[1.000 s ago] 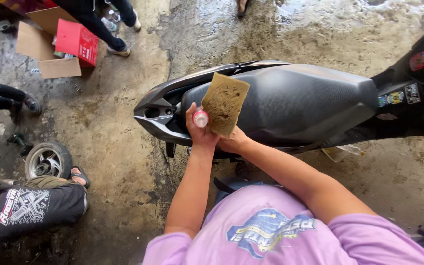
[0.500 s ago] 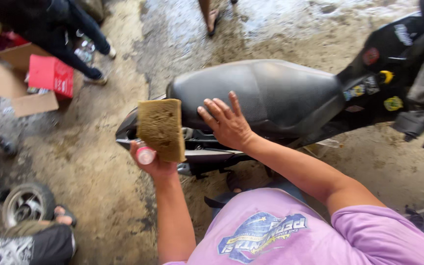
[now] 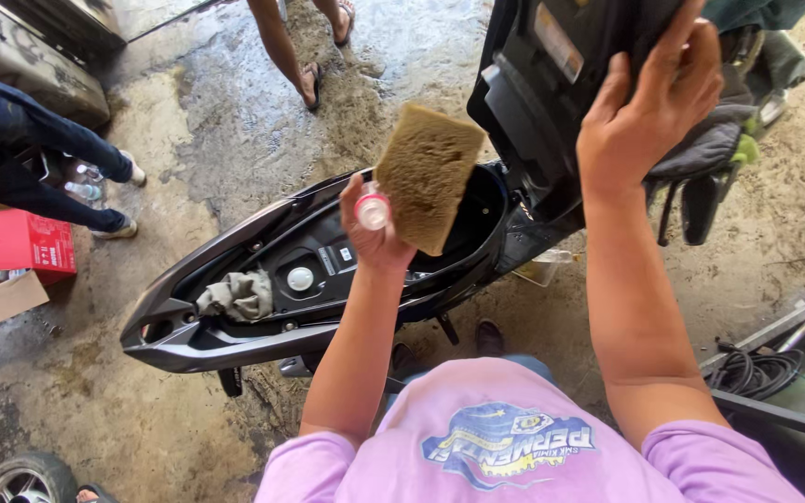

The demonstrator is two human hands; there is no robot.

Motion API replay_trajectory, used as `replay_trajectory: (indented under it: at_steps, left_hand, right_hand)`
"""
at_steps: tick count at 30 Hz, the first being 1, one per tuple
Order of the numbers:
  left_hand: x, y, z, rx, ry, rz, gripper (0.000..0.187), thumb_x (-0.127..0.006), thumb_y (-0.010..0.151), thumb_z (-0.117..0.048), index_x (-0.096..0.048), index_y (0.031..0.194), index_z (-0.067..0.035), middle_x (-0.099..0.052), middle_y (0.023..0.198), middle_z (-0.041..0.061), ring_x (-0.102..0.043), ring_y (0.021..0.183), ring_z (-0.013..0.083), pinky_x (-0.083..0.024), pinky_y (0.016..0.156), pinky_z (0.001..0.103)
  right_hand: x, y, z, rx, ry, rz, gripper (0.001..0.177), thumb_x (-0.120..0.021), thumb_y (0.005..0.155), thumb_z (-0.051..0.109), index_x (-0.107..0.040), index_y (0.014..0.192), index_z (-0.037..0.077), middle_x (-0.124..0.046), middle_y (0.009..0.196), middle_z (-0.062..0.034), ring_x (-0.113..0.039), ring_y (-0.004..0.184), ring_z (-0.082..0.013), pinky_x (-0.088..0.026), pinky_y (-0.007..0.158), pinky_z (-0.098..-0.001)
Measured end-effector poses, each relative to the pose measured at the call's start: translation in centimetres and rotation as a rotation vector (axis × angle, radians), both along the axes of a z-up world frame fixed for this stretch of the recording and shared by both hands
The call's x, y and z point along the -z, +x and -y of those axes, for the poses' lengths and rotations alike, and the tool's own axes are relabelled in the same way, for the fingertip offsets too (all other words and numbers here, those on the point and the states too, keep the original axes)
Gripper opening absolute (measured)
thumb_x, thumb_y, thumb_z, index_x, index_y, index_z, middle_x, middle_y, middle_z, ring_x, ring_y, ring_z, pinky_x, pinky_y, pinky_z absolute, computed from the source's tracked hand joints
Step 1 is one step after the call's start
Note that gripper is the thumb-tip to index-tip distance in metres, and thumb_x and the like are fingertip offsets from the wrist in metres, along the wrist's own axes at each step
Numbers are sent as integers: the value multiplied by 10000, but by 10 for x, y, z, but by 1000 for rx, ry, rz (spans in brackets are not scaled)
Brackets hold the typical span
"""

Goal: The person polishes the plastic panels and front fender of a motorcycle with a sponge and a cloth, then applies a liquid from a bottle to a sponge to wipe the front tire sidewall.

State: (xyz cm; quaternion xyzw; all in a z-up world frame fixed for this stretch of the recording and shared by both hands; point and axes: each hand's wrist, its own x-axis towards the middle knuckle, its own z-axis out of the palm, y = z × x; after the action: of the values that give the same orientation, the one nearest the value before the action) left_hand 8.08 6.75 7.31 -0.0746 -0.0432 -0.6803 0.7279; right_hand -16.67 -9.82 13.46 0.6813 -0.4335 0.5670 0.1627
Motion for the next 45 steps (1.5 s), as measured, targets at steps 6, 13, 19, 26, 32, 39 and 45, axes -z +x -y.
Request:
replay_trajectory:
  at_steps: [6, 13, 19, 26, 32, 39, 45]
  left_hand:
    - [6, -47, 32, 57, 66, 2, 569, -632, 1000, -400, -590, 1335, 58, -666, 1293, 247, -670, 1191, 387, -539, 1064, 537]
    - [15, -44, 22, -39, 101, 2, 490, -630, 1010, -385, -624, 1287, 19, -696, 1249, 221, -692, 1159, 367, -543, 1049, 517]
    - [34, -11, -18, -85, 111, 20, 376, -634, 1010, -388, -688, 1099, -27, -726, 1185, 171, -705, 1108, 320, -556, 1021, 486]
    - [82, 73, -115, -246, 340, 92, 298, -664, 1082, -360, -631, 918, -113, -687, 969, 64, -683, 934, 225, -569, 884, 402]
    - [112, 191, -189, -567, 924, 258, 394, -737, 816, -543, -571, 791, -187, -701, 878, 24, -690, 745, 150, -560, 640, 327]
    - [176, 241, -165, -639, 1040, 756, 443, -793, 868, -511, -552, 808, -144, -587, 691, 3, -521, 497, 93, -402, 436, 249]
    - [198, 229, -105, -912, 1090, 1286, 315, -788, 855, -275, -644, 722, -29, -648, 646, 35, -557, 579, 101, -479, 551, 291]
  right_hand:
    - [63, -76, 115, 195, 167, 20, 561, -515, 1142, 57, -391, 1671, 196, -390, 1679, -68, -454, 1510, -281, -440, 1229, -419]
    - [91, -88, 127, 263, 194, -110, 650, -483, 1131, 205, -142, 1678, 124, -131, 1745, -84, -107, 1641, -250, -238, 1332, -507]
    - [84, 54, -38, -809, 603, 393, 754, -604, 1120, 439, -171, 1641, 106, -190, 1682, -106, -200, 1538, -219, -199, 1292, -336]
    - [113, 184, -172, -1448, 1979, 1178, 592, -676, 945, 453, -565, 1391, 80, -668, 1343, -113, -654, 1244, -285, -523, 1081, -480]
    - [177, 274, -176, -940, 1510, 819, 378, -728, 944, 163, -582, 1279, 66, -699, 1209, -103, -693, 1112, -306, -576, 970, -504]
    - [282, 272, -226, -593, 1049, -700, 379, -664, 890, 47, -656, 1258, 135, -739, 1148, -174, -708, 1116, -380, -558, 996, -467]
    - [288, 248, -240, -546, 1258, -193, 467, -703, 903, 95, -648, 1366, 107, -728, 1229, -200, -689, 1141, -348, -537, 949, -420]
